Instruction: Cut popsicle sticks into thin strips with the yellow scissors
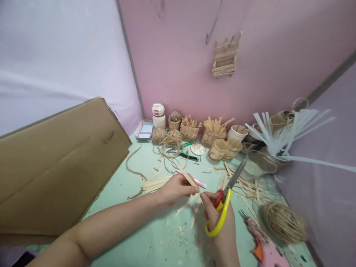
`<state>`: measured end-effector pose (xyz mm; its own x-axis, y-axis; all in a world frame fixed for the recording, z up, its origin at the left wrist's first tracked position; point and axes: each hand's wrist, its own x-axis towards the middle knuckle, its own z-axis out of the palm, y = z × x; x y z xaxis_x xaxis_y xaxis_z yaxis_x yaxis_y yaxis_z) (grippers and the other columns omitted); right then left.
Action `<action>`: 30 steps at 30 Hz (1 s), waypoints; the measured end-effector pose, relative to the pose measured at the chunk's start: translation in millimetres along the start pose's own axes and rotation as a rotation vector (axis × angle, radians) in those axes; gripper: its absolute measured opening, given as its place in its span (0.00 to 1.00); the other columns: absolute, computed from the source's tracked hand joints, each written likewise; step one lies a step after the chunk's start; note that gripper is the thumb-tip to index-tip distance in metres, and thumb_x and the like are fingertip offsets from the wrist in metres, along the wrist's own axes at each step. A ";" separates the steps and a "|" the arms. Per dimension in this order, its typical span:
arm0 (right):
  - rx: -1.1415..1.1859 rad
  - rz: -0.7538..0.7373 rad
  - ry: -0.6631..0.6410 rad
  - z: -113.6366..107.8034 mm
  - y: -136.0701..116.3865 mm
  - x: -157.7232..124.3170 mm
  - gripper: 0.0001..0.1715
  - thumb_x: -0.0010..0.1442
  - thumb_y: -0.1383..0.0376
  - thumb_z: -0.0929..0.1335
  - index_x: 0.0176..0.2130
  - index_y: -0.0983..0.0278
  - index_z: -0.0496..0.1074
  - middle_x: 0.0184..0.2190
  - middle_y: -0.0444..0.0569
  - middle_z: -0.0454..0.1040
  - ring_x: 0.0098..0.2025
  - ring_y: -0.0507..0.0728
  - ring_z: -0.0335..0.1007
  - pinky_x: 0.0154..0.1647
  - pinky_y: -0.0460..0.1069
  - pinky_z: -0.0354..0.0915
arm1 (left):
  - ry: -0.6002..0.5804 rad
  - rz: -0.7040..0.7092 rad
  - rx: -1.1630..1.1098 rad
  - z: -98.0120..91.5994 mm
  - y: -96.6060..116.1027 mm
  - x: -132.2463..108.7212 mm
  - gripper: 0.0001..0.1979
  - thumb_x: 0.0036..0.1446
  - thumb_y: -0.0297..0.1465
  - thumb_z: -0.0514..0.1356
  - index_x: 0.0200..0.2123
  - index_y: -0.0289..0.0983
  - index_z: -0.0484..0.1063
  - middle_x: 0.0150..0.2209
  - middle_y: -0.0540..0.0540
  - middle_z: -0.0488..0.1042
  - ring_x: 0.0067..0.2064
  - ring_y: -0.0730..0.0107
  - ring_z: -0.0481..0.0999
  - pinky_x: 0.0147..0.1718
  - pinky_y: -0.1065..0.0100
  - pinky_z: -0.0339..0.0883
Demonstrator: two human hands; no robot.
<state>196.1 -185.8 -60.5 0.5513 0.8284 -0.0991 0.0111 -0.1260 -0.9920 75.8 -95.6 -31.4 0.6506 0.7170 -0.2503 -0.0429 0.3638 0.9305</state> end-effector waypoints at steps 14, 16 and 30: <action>0.003 0.068 -0.092 5.4 -5.0 -3.0 0.20 0.41 0.52 0.74 0.24 0.63 0.68 0.15 0.40 0.62 0.13 0.48 0.48 0.13 0.44 0.43 | -0.165 0.053 0.347 -54.7 64.3 -6.0 0.16 0.55 0.41 0.57 0.33 0.34 0.75 0.31 0.47 0.74 0.34 0.73 0.71 0.37 0.71 0.63; -0.035 0.016 -0.147 10.6 -2.6 -6.5 0.19 0.39 0.54 0.75 0.24 0.63 0.68 0.17 0.42 0.67 0.14 0.48 0.50 0.14 0.45 0.46 | -0.301 0.009 0.537 -62.0 65.3 -8.2 0.13 0.53 0.39 0.59 0.32 0.35 0.76 0.28 0.48 0.74 0.32 0.73 0.71 0.34 0.72 0.64; -0.125 -0.096 -0.372 12.6 -8.3 -17.5 0.14 0.48 0.59 0.72 0.29 0.62 0.65 0.24 0.44 0.70 0.19 0.49 0.58 0.21 0.45 0.54 | -0.739 -0.118 0.925 -50.0 53.9 -9.6 0.08 0.48 0.33 0.62 0.32 0.35 0.75 0.25 0.53 0.71 0.28 0.77 0.68 0.27 0.75 0.60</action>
<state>175.8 -192.3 -51.5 0.2040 0.9776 -0.0512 0.1613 -0.0851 -0.9832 29.4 -53.2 7.8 0.9063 0.0809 -0.4148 0.4128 -0.3806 0.8275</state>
